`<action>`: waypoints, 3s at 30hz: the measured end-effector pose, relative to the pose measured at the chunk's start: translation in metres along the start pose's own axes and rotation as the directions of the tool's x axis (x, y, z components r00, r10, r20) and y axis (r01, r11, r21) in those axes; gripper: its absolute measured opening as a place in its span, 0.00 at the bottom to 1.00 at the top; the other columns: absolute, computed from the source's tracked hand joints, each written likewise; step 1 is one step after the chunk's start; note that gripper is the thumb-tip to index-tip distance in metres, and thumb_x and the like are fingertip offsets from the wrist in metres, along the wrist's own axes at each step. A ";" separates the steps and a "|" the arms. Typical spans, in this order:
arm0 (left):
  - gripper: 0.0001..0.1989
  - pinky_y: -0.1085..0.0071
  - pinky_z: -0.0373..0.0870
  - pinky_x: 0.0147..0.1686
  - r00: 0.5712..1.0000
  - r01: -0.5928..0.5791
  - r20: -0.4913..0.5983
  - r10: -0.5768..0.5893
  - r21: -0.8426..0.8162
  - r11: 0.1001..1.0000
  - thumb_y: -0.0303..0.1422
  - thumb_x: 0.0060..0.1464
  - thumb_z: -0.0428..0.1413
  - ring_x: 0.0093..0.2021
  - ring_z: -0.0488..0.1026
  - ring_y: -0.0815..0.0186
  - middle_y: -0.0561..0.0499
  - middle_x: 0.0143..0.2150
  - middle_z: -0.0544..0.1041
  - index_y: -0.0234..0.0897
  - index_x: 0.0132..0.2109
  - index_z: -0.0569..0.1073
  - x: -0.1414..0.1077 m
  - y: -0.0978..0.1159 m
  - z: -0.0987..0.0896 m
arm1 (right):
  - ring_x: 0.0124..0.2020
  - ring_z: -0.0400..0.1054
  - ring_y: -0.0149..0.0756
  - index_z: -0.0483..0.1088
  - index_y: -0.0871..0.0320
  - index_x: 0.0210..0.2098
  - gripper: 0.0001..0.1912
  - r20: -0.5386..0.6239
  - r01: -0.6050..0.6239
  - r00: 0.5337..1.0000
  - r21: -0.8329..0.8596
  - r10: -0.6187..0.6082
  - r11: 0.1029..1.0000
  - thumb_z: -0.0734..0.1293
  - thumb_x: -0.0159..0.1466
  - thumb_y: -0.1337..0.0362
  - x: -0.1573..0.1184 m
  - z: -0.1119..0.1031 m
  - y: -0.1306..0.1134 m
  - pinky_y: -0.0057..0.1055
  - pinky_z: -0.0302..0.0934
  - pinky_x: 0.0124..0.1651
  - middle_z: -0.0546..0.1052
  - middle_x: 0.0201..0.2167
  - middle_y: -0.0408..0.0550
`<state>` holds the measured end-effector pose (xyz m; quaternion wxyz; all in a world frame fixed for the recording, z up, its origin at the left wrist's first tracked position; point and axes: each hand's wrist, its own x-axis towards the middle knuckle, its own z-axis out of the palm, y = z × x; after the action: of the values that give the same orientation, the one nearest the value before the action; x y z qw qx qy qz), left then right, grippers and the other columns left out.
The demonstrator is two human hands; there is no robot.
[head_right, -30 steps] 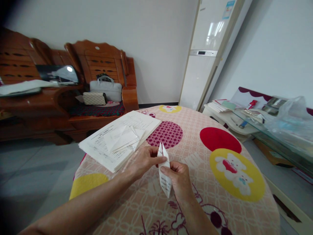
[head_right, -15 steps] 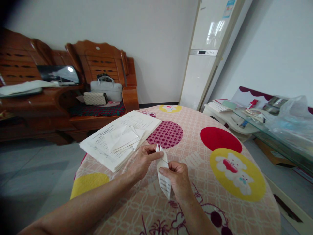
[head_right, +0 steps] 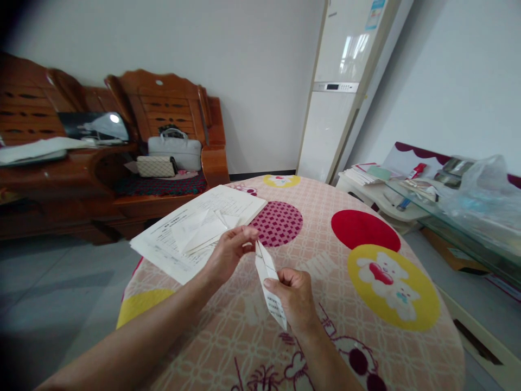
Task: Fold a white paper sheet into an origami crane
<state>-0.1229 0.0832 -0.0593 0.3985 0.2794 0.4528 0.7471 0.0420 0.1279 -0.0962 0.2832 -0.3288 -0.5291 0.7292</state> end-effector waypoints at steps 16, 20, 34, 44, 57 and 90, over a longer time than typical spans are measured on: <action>0.07 0.76 0.56 0.21 0.944 0.266 0.144 -0.296 0.194 0.944 0.28 0.36 0.64 0.20 0.63 0.73 0.53 0.20 0.72 0.30 0.22 0.73 -0.018 -0.026 0.015 | 0.17 0.54 0.25 0.69 0.62 0.18 0.14 -0.051 0.076 0.995 -0.079 -0.080 0.994 0.75 0.50 0.61 -0.001 0.001 -0.001 0.25 0.47 0.21 0.63 0.14 0.38; 0.07 0.76 0.59 0.22 0.952 0.276 0.104 -0.288 0.117 0.954 0.27 0.34 0.64 0.20 0.65 0.72 0.54 0.21 0.72 0.30 0.23 0.73 -0.020 -0.024 0.020 | 0.17 0.54 0.25 0.66 0.61 0.17 0.15 -0.031 0.078 0.996 -0.084 -0.081 0.993 0.74 0.51 0.61 0.000 0.001 0.002 0.25 0.46 0.21 0.62 0.14 0.37; 0.14 0.70 0.69 0.36 0.967 0.192 0.155 -0.201 0.068 0.979 0.35 0.44 0.65 0.34 0.73 0.66 0.47 0.35 0.77 0.31 0.37 0.77 0.010 -0.003 -0.012 | 0.16 0.58 0.27 0.70 0.62 0.20 0.13 -0.038 -0.026 0.999 0.087 0.029 0.996 0.76 0.47 0.61 0.003 0.001 0.007 0.26 0.52 0.21 0.68 0.14 0.40; 0.05 0.75 0.60 0.23 0.966 0.255 0.015 -0.256 0.074 0.964 0.26 0.37 0.62 0.21 0.65 0.72 0.53 0.21 0.72 0.31 0.24 0.73 -0.003 -0.028 0.013 | 0.14 0.59 0.26 0.70 0.62 0.18 0.14 -0.018 -0.048 0.999 0.063 0.050 0.997 0.76 0.46 0.61 0.005 0.002 0.002 0.24 0.50 0.19 0.69 0.13 0.41; 0.15 0.72 0.68 0.34 0.908 0.240 0.320 -0.271 0.132 0.962 0.39 0.48 0.64 0.28 0.72 0.70 0.47 0.30 0.76 0.30 0.35 0.77 -0.007 -0.036 0.001 | 0.17 0.68 0.30 0.76 0.62 0.29 0.14 -0.015 -0.037 0.999 0.235 0.041 0.971 0.76 0.50 0.58 0.012 -0.016 -0.010 0.24 0.63 0.22 0.78 0.21 0.48; 0.13 0.76 0.65 0.22 0.903 0.306 0.199 -0.380 0.320 0.897 0.37 0.44 0.63 0.19 0.69 0.72 0.50 0.21 0.74 0.29 0.26 0.74 0.000 -0.044 -0.005 | 0.22 0.72 0.38 0.70 0.62 0.48 0.27 -0.103 0.104 0.989 -0.066 -0.111 0.992 0.74 0.50 0.60 0.021 -0.023 -0.003 0.31 0.65 0.25 0.78 0.21 0.43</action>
<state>-0.1117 0.0928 -0.1009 0.5361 0.3425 0.5412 0.5498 0.0469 0.1576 -0.1022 0.3398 -0.3464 -0.5521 0.6780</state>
